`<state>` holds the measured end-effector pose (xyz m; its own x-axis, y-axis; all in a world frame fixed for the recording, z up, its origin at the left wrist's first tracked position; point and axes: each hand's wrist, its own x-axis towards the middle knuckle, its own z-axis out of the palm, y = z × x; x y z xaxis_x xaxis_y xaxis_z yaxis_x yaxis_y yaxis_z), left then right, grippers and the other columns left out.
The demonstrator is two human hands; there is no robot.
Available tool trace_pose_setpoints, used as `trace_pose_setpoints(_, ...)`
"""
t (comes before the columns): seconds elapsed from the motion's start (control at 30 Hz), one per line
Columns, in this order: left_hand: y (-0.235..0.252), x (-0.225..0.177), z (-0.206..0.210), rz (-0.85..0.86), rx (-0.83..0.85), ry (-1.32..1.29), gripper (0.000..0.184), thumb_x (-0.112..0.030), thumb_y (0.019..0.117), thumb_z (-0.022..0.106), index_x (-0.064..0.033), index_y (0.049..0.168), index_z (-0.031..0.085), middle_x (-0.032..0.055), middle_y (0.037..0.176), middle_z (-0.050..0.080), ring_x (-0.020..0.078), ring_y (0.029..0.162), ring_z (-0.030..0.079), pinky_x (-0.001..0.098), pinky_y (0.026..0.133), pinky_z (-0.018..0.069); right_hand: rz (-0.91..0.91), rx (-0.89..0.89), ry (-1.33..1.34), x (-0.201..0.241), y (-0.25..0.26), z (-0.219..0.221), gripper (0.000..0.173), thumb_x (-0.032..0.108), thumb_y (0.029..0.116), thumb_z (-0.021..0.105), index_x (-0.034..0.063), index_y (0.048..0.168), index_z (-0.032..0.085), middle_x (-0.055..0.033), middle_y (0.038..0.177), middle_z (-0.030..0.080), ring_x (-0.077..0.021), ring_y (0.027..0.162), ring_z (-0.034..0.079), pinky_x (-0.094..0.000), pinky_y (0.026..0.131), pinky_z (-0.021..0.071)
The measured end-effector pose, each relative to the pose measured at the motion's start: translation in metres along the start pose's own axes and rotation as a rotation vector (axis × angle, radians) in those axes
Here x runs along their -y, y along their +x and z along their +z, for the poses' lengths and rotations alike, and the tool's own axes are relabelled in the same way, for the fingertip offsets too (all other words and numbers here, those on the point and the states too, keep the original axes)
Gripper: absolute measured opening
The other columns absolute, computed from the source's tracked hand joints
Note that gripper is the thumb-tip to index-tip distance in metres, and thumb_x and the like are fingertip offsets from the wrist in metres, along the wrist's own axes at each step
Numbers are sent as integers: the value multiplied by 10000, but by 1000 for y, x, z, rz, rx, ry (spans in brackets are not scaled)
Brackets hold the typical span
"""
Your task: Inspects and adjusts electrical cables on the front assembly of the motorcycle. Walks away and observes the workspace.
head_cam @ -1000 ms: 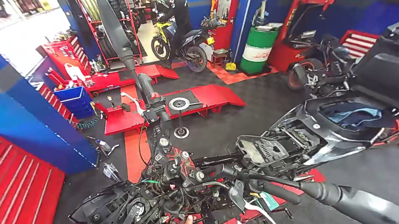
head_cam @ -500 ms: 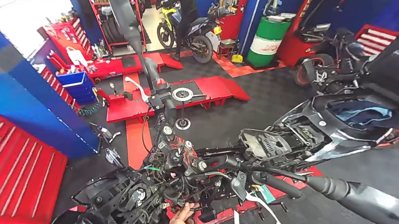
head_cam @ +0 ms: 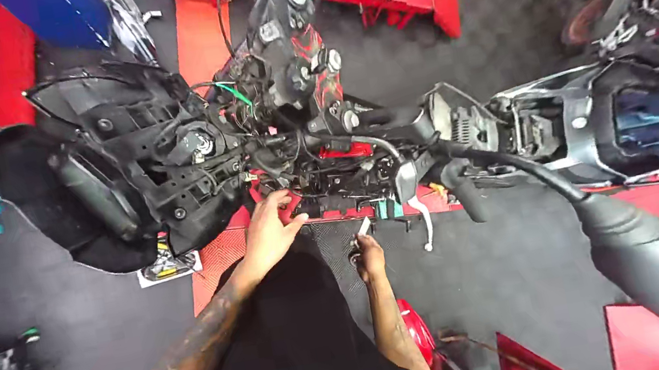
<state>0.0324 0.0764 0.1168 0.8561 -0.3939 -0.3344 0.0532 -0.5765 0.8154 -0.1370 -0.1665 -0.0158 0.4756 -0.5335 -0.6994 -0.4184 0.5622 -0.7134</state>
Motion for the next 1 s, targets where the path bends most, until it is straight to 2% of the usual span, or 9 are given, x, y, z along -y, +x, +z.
trace_pose_setpoints(0.17,15,1,0,13,97,67,363,-320,1015,607,-102,1297,678,103,1223,710,218,1177,662,451,1054,516,-12,9,8,9,2,5,235,227,1090,470,30,1119,595,-61,753,667,-80,444,492,-219,368,383)
trace_pose_setpoints(0.37,-19,-7,-31,61,30,12,370,-281,991,656,-111,1319,648,51,1131,726,124,1025,699,348,918,587,-39,152,-78,18,-18,13,221,199,1078,504,16,1100,626,-89,831,719,-87,486,534,-220,388,398)
trace_pose_setpoints(0.47,-24,-12,-33,176,-75,-61,313,-219,981,665,-100,1270,685,50,1204,718,114,1052,694,338,914,597,-106,204,-96,31,-15,14,217,186,1064,535,11,1085,661,-85,884,742,-76,541,566,-214,430,422)
trace_pose_setpoints(0.6,-29,-21,-35,336,-255,-319,258,-90,975,668,42,1196,658,67,1078,730,89,765,702,283,678,630,-129,50,26,55,-1,-8,217,194,1075,507,29,1111,643,-62,852,722,-64,517,536,-205,422,404)
trace_pose_setpoints(0.7,-27,-24,-39,354,-313,-357,286,-97,961,683,28,1211,620,-3,1026,718,52,734,692,249,659,628,-250,-71,63,102,16,-42,234,194,1072,504,22,1129,651,-46,834,708,-76,553,566,-225,459,456)
trace_pose_setpoints(0.77,-24,-21,-38,337,-305,-396,255,-93,955,683,-10,1189,620,-47,956,729,47,714,694,235,646,622,-355,-164,75,141,25,-62,203,144,1055,504,9,1059,655,-40,773,677,-82,541,549,-244,469,467)
trace_pose_setpoints(0.87,-29,-12,-24,201,-266,-431,222,-71,953,667,-16,1160,609,-33,879,735,67,693,702,234,637,619,-542,-118,-18,208,46,-96,224,170,1050,518,15,1166,631,-60,918,712,-121,725,645,-299,649,557)
trace_pose_setpoints(0.93,-30,-9,-9,108,-235,-441,228,-69,938,666,1,1148,609,-2,892,734,93,715,712,259,664,631,-575,-149,-101,264,64,-95,248,245,1076,489,79,1172,645,-31,917,726,-79,597,585,-244,510,488)
trace_pose_setpoints(1.0,-30,-6,3,32,-225,-445,275,-68,912,687,9,1163,605,17,911,728,113,735,715,281,685,637,-614,-128,-140,304,90,-88,228,275,1071,511,115,1160,648,-24,938,714,-89,575,560,-257,479,472)
